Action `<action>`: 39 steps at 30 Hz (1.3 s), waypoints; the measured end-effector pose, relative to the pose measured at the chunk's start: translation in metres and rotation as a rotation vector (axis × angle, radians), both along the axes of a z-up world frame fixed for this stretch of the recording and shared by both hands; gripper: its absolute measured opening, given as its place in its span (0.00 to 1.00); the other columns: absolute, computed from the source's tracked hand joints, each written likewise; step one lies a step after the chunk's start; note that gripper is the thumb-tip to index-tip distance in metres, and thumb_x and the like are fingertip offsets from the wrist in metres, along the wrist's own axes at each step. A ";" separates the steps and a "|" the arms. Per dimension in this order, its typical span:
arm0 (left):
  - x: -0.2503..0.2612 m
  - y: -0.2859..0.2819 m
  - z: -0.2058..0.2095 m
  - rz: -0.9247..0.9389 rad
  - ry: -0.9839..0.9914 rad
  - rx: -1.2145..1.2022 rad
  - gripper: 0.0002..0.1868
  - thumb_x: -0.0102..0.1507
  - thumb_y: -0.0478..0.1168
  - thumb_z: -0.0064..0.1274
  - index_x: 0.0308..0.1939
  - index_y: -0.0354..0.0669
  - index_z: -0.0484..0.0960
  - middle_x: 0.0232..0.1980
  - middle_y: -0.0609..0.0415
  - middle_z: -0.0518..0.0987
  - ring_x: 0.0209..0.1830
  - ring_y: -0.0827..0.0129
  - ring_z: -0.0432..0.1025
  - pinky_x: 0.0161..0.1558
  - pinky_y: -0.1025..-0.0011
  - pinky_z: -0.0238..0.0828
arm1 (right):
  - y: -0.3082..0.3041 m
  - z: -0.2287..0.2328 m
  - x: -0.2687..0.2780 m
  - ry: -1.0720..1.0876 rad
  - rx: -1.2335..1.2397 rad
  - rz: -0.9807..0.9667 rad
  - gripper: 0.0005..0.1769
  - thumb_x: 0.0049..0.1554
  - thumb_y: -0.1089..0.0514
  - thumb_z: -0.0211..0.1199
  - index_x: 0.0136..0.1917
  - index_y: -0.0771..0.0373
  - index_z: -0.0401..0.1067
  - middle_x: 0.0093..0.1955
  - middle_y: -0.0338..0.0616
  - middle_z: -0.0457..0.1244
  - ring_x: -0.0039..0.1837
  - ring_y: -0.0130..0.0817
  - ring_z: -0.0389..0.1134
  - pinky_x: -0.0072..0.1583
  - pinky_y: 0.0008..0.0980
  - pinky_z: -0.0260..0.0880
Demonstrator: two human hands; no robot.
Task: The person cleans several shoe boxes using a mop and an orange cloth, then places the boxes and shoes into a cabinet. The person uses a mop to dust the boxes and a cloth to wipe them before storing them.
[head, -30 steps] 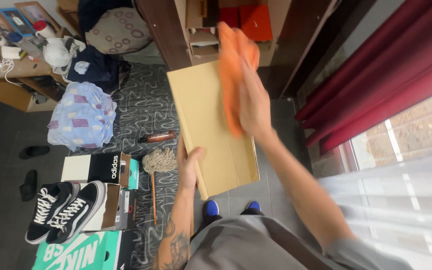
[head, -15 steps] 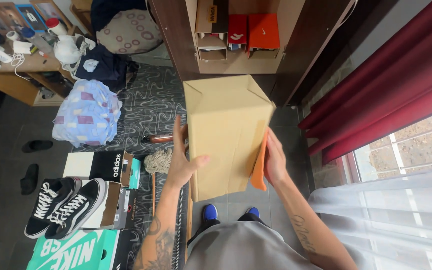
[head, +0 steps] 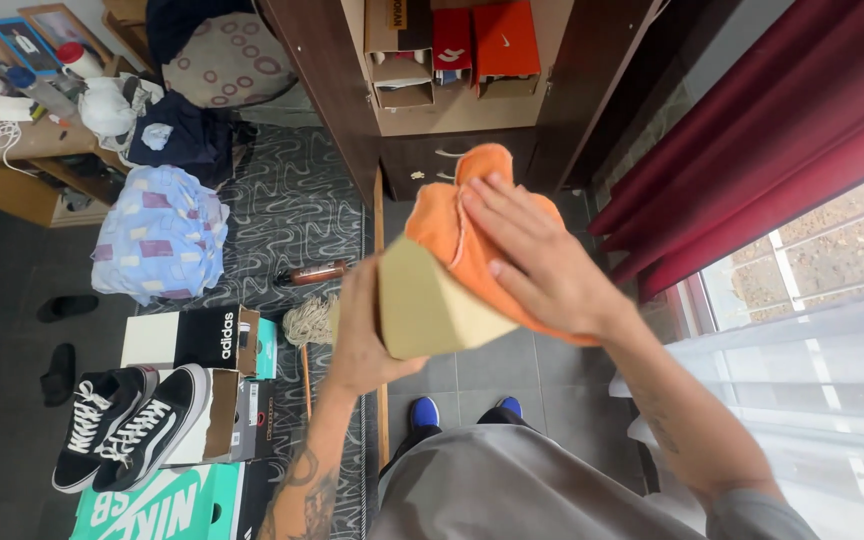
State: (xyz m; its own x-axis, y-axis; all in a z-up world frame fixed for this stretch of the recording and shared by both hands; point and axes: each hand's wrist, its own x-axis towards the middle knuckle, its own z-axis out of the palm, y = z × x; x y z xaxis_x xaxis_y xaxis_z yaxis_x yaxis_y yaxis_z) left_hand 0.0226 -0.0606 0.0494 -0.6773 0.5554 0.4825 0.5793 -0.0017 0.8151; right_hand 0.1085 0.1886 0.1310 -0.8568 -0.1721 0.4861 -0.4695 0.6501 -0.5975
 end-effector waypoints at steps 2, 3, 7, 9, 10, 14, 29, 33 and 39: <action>0.005 0.002 -0.013 0.079 0.155 -0.322 0.59 0.41 0.53 0.68 0.72 0.42 0.58 0.67 0.41 0.64 0.68 0.48 0.58 0.67 0.53 0.55 | -0.023 0.006 0.009 0.035 0.100 0.090 0.34 0.71 0.44 0.32 0.82 0.67 0.41 0.85 0.55 0.38 0.87 0.55 0.33 0.85 0.55 0.33; 0.007 0.000 -0.023 0.079 0.148 -0.324 0.59 0.41 0.53 0.68 0.72 0.42 0.58 0.67 0.41 0.64 0.68 0.48 0.58 0.67 0.53 0.55 | -0.027 0.011 0.011 0.028 0.098 0.092 0.34 0.71 0.44 0.32 0.82 0.67 0.41 0.85 0.55 0.38 0.87 0.55 0.33 0.85 0.55 0.33; 0.004 -0.005 -0.026 0.115 0.157 -0.173 0.61 0.40 0.49 0.70 0.73 0.37 0.57 0.66 0.42 0.61 0.67 0.51 0.58 0.69 0.52 0.55 | 0.004 -0.037 -0.007 -0.025 0.153 0.018 0.35 0.69 0.44 0.32 0.82 0.65 0.43 0.85 0.55 0.37 0.85 0.54 0.32 0.81 0.51 0.31; 0.002 -0.003 -0.017 0.164 0.262 -0.072 0.58 0.39 0.47 0.68 0.72 0.35 0.62 0.61 0.45 0.66 0.61 0.55 0.64 0.65 0.53 0.59 | 0.009 -0.046 -0.018 0.015 0.048 -0.024 0.35 0.69 0.47 0.35 0.81 0.69 0.46 0.84 0.60 0.39 0.83 0.62 0.35 0.79 0.53 0.36; 0.001 -0.001 -0.016 0.150 0.276 -0.069 0.56 0.39 0.47 0.69 0.69 0.33 0.65 0.58 0.43 0.68 0.57 0.53 0.67 0.61 0.52 0.62 | -0.006 -0.027 -0.018 0.007 -0.118 0.023 0.34 0.68 0.44 0.37 0.78 0.69 0.52 0.81 0.60 0.45 0.82 0.59 0.41 0.79 0.52 0.40; 0.003 0.002 -0.027 0.083 0.222 -0.103 0.60 0.35 0.41 0.67 0.72 0.34 0.64 0.62 0.41 0.68 0.62 0.47 0.63 0.64 0.46 0.54 | -0.032 -0.022 -0.001 -0.038 0.078 0.018 0.40 0.68 0.41 0.43 0.83 0.67 0.40 0.86 0.57 0.34 0.85 0.56 0.30 0.81 0.50 0.28; -0.004 -0.006 -0.027 0.199 0.336 -0.247 0.62 0.32 0.41 0.67 0.72 0.35 0.66 0.61 0.42 0.70 0.59 0.54 0.65 0.67 0.51 0.50 | -0.018 -0.066 -0.017 -0.371 -0.342 -0.224 0.43 0.65 0.43 0.48 0.83 0.63 0.37 0.86 0.53 0.31 0.85 0.49 0.26 0.82 0.45 0.24; -0.011 -0.004 -0.032 0.227 0.413 -0.273 0.59 0.32 0.42 0.66 0.70 0.35 0.68 0.62 0.45 0.70 0.61 0.56 0.66 0.69 0.53 0.49 | -0.027 -0.079 -0.012 -0.186 -0.279 -0.112 0.49 0.62 0.41 0.55 0.83 0.66 0.37 0.86 0.55 0.31 0.86 0.51 0.26 0.81 0.48 0.23; -0.007 -0.003 -0.027 0.234 0.372 -0.287 0.62 0.33 0.40 0.67 0.73 0.35 0.64 0.63 0.41 0.68 0.64 0.51 0.64 0.68 0.44 0.48 | -0.027 -0.084 0.001 -0.460 -0.445 -0.327 0.40 0.65 0.45 0.46 0.84 0.53 0.37 0.87 0.47 0.27 0.85 0.47 0.26 0.81 0.47 0.27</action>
